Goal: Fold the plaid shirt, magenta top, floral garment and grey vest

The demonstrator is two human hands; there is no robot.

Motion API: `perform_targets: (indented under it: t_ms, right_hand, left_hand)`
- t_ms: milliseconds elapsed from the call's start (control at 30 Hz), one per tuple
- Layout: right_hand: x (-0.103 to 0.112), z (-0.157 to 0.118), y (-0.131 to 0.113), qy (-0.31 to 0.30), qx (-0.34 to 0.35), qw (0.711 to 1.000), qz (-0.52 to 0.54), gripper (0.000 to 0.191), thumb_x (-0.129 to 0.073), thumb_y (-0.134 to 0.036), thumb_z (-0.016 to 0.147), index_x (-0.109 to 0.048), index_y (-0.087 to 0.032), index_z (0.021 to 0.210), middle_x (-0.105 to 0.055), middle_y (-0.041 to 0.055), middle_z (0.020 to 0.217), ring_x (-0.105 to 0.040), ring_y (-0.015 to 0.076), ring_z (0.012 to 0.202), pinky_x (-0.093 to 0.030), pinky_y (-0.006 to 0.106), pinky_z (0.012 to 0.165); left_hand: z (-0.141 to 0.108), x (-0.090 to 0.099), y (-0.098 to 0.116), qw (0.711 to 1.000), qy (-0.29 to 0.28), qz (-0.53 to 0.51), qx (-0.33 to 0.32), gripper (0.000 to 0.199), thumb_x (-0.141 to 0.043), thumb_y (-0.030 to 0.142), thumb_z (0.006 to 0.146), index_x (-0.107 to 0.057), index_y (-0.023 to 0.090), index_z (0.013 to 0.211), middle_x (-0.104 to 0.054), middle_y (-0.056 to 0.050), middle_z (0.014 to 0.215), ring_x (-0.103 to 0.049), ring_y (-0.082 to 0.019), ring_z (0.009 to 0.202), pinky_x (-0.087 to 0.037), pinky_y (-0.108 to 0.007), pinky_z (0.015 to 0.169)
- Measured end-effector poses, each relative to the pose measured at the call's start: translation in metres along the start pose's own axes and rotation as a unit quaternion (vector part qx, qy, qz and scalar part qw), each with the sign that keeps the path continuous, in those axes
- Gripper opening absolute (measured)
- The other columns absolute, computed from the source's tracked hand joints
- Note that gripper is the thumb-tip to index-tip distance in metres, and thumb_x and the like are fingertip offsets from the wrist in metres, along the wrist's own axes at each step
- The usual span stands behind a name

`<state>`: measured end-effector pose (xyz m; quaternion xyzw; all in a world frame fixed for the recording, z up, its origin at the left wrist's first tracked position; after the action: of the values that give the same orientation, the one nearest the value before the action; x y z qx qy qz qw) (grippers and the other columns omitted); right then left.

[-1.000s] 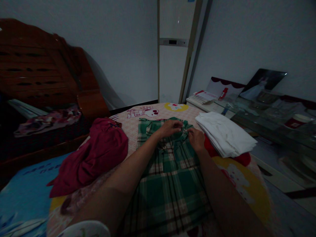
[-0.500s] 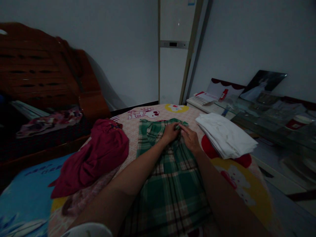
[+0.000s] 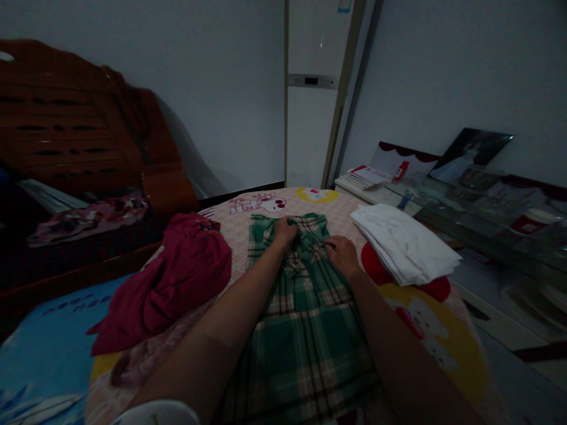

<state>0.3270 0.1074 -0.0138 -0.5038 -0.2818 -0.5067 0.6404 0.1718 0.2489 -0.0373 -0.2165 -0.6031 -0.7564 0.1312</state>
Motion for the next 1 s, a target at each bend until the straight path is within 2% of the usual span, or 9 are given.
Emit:
perform_targets:
  t_ms: [67, 167, 267, 333, 400, 467, 600, 800, 1000]
  right_hand:
    - [0.003, 0.000, 0.006, 0.000, -0.035, 0.999, -0.031, 0.028, -0.054, -0.018, 0.086, -0.074, -0.020, 0.105, -0.073, 0.0081, 0.110, -0.064, 0.0207, 0.105, -0.046, 0.031, 0.093]
    - [0.007, 0.000, 0.014, -0.001, -0.075, 0.996, -0.054, 0.026, -0.053, -0.021, 0.087, -0.075, -0.019, 0.102, -0.074, 0.0094, 0.103, -0.066, 0.0209, 0.099, -0.046, 0.029, 0.087]
    - [0.008, 0.000, 0.015, 0.000, -0.087, 0.994, -0.067, 0.026, -0.051, -0.022, 0.089, -0.074, -0.019, 0.100, -0.074, 0.0100, 0.101, -0.066, 0.0210, 0.097, -0.045, 0.028, 0.083]
    - [0.007, 0.000, 0.015, 0.001, -0.089, 0.993, -0.076, 0.026, -0.050, -0.022, 0.090, -0.074, -0.019, 0.100, -0.073, 0.0105, 0.101, -0.066, 0.0209, 0.095, -0.045, 0.028, 0.081]
    - [0.006, 0.000, 0.015, 0.001, -0.090, 0.992, -0.083, 0.027, -0.048, -0.021, 0.092, -0.074, -0.018, 0.101, -0.073, 0.0112, 0.101, -0.066, 0.0208, 0.094, -0.045, 0.028, 0.080]
    - [0.005, -0.001, 0.015, 0.002, -0.087, 0.992, -0.088, 0.028, -0.047, -0.021, 0.092, -0.074, -0.018, 0.101, -0.073, 0.0115, 0.100, -0.065, 0.0211, 0.094, -0.044, 0.029, 0.080]
    - [0.005, -0.001, 0.014, 0.008, -0.083, 0.991, -0.101, 0.028, -0.047, -0.022, 0.093, -0.073, -0.017, 0.099, -0.072, 0.0117, 0.098, -0.064, 0.0212, 0.093, -0.043, 0.029, 0.081]
    - [0.004, -0.003, 0.012, 0.003, -0.073, 0.993, -0.092, 0.028, -0.045, -0.022, 0.094, -0.072, -0.016, 0.099, -0.071, 0.0121, 0.098, -0.063, 0.0211, 0.092, -0.042, 0.029, 0.081]
    - [0.003, -0.002, 0.012, 0.007, -0.074, 0.992, -0.097, 0.027, -0.045, -0.021, 0.094, -0.071, -0.016, 0.099, -0.070, 0.0118, 0.101, -0.062, 0.0215, 0.095, -0.041, 0.030, 0.082]
  left_hand:
    - [0.001, 0.019, 0.001, 0.997, 0.045, 0.068, 0.003, 0.039, -0.057, 0.008, 0.068, -0.066, 0.016, 0.105, -0.073, -0.009, 0.099, -0.067, -0.025, 0.094, -0.052, -0.035, 0.084]
    - [-0.001, 0.037, 0.006, 0.990, 0.058, 0.132, -0.009, 0.040, -0.057, 0.007, 0.070, -0.064, 0.017, 0.108, -0.072, -0.010, 0.103, -0.065, -0.027, 0.102, -0.049, -0.037, 0.090]
    - [-0.006, 0.047, 0.018, 0.981, 0.076, 0.169, -0.052, 0.044, -0.053, 0.006, 0.074, -0.061, 0.016, 0.116, -0.070, -0.012, 0.107, -0.063, -0.029, 0.108, -0.047, -0.039, 0.094]
    - [-0.006, 0.046, 0.032, 0.974, 0.080, 0.187, -0.103, 0.046, -0.051, 0.003, 0.075, -0.060, 0.015, 0.118, -0.067, -0.014, 0.115, -0.060, -0.028, 0.114, -0.044, -0.040, 0.100]
    - [-0.002, 0.034, 0.045, 0.968, 0.047, 0.201, -0.143, 0.045, -0.050, 0.001, 0.075, -0.062, 0.013, 0.117, -0.065, -0.014, 0.120, -0.058, -0.027, 0.117, -0.042, -0.039, 0.103]
    - [0.006, 0.013, 0.057, 0.963, -0.015, 0.210, -0.167, 0.042, -0.048, 0.001, 0.077, -0.065, 0.014, 0.113, -0.067, -0.012, 0.120, -0.058, -0.025, 0.116, -0.042, -0.037, 0.104]
    - [0.025, -0.027, 0.075, 0.952, -0.099, 0.231, -0.177, 0.031, -0.048, 0.012, 0.087, -0.066, 0.015, 0.112, -0.068, -0.011, 0.119, -0.060, -0.023, 0.114, -0.042, -0.035, 0.103]
    - [0.037, -0.064, 0.071, 0.955, -0.106, 0.243, -0.134, 0.029, -0.055, 0.028, 0.089, -0.067, 0.010, 0.109, -0.069, -0.018, 0.113, -0.062, -0.029, 0.109, -0.046, -0.037, 0.096]
    - [0.046, -0.061, 0.058, 0.969, -0.074, 0.224, -0.068, 0.026, -0.072, 0.019, 0.072, -0.070, 0.015, 0.098, -0.070, -0.012, 0.109, -0.063, -0.027, 0.107, -0.048, -0.033, 0.093]
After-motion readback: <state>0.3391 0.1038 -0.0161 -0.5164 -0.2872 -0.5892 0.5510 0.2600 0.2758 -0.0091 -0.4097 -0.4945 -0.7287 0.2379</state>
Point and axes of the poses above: each hand's wrist, its own z-axis towards the middle knuckle, its own x-axis out of the back of the hand, y = z × x, the point moved 9 cm from there along z, towards the middle knuckle
